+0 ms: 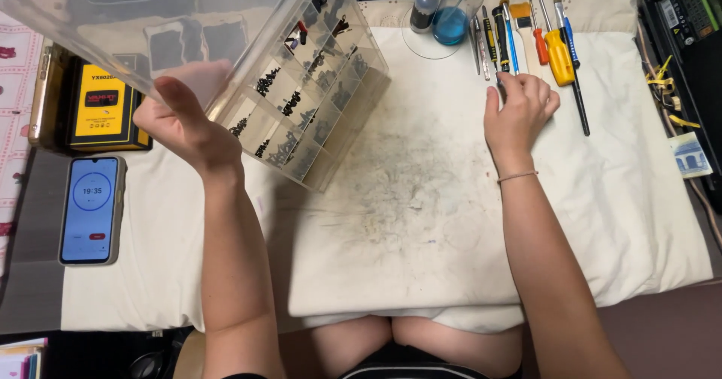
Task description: Emptying a storage container of small electronic parts onto a work surface and sorting them using a small tool.
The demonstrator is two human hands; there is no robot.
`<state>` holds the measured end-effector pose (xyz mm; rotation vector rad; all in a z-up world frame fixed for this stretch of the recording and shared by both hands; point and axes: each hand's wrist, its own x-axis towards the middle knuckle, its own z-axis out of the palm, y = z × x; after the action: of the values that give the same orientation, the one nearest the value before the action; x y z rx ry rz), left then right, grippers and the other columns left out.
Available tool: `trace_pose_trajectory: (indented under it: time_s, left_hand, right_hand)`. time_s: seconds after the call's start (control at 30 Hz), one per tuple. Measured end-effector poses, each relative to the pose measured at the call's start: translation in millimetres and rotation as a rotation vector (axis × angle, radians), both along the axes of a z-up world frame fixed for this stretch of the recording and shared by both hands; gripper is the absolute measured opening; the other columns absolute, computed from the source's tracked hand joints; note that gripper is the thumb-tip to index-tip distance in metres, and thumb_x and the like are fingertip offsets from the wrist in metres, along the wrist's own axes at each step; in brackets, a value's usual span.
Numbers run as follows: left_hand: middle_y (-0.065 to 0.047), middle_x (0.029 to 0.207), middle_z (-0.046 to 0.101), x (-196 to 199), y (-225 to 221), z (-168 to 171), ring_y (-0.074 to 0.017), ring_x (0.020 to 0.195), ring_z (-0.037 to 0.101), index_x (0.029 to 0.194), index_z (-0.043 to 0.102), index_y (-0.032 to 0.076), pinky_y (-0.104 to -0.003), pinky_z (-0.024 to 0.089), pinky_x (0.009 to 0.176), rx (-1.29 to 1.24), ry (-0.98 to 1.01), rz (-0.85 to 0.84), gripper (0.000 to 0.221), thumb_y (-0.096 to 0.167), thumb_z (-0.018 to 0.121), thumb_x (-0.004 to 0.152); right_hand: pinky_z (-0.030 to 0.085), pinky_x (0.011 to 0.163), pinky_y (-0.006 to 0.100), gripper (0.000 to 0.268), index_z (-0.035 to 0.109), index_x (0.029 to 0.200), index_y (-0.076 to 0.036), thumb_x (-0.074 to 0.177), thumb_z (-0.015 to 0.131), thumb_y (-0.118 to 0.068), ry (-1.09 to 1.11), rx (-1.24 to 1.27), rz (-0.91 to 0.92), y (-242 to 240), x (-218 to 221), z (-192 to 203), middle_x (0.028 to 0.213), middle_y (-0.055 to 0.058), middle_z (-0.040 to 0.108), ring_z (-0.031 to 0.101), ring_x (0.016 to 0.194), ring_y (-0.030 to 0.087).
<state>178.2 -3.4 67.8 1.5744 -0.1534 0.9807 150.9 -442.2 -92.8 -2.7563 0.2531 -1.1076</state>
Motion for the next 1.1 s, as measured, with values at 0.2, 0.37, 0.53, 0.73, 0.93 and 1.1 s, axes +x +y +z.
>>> trace_pose_trajectory:
  time_s: [0.2,0.37,0.53,0.73,0.93,1.1]
  left_hand:
    - [-0.007,0.058,0.063,-9,-13,27,-0.0202,0.055,0.070,0.066,0.066,0.006,-0.027,0.058,0.056,-0.128,-0.022,0.012,0.074,0.068,0.043,0.099]
    - [-0.012,0.062,0.069,-7,-4,26,-0.0277,0.056,0.076,0.071,0.072,-0.001,-0.027,0.048,0.047,-0.199,-0.013,0.094,0.080,0.072,0.048,0.092]
    - [-0.012,0.057,0.066,-9,15,21,-0.0230,0.055,0.071,0.066,0.065,0.000,-0.028,0.050,0.051,-0.038,-0.134,0.157,0.078,0.069,0.052,0.099]
    - [-0.021,0.115,0.051,-1,21,-34,-0.0353,0.098,0.061,0.119,0.028,0.009,-0.048,0.069,0.066,0.116,-0.360,0.005,0.048,0.047,0.056,0.108]
    - [-0.028,0.110,0.073,-45,-15,41,-0.0340,0.108,0.075,0.100,0.072,0.000,-0.046,0.061,0.092,0.252,0.081,-0.173,0.034,0.028,0.073,0.080]
    - [-0.031,0.123,0.067,-48,-7,45,-0.0447,0.130,0.063,0.115,0.064,-0.002,-0.056,0.057,0.103,0.324,0.108,-0.294,0.070,0.059,0.048,0.086]
  right_hand:
    - [0.030,0.100,0.047,0.017,0.080,0.109,-0.015,0.096,0.081,-0.026,0.052,-0.011,-0.006,7,16,-2,0.100,0.005,0.064,0.056,0.104,0.025]
    - [0.031,0.096,0.047,0.019,0.081,0.110,-0.015,0.099,0.075,-0.030,0.113,0.007,-0.062,16,25,8,0.105,0.009,0.069,0.056,0.103,0.029]
    - [0.030,0.095,0.046,0.019,0.082,0.107,-0.016,0.099,0.073,-0.031,0.135,0.014,-0.133,14,30,3,0.098,0.007,0.070,0.056,0.096,0.027]
    - [0.029,0.097,0.047,0.013,0.082,0.106,-0.019,0.097,0.079,-0.028,0.127,0.004,-0.129,9,29,-2,0.096,0.006,0.072,0.059,0.095,0.027]
    - [0.025,0.102,0.053,0.018,0.080,0.111,-0.017,0.098,0.079,-0.029,0.124,0.018,-0.133,11,26,0,0.097,0.006,0.072,0.059,0.098,0.029]
    - [0.023,0.103,0.057,0.018,0.082,0.111,-0.017,0.102,0.073,-0.030,0.134,0.031,-0.142,12,24,2,0.095,0.009,0.070,0.058,0.098,0.030]
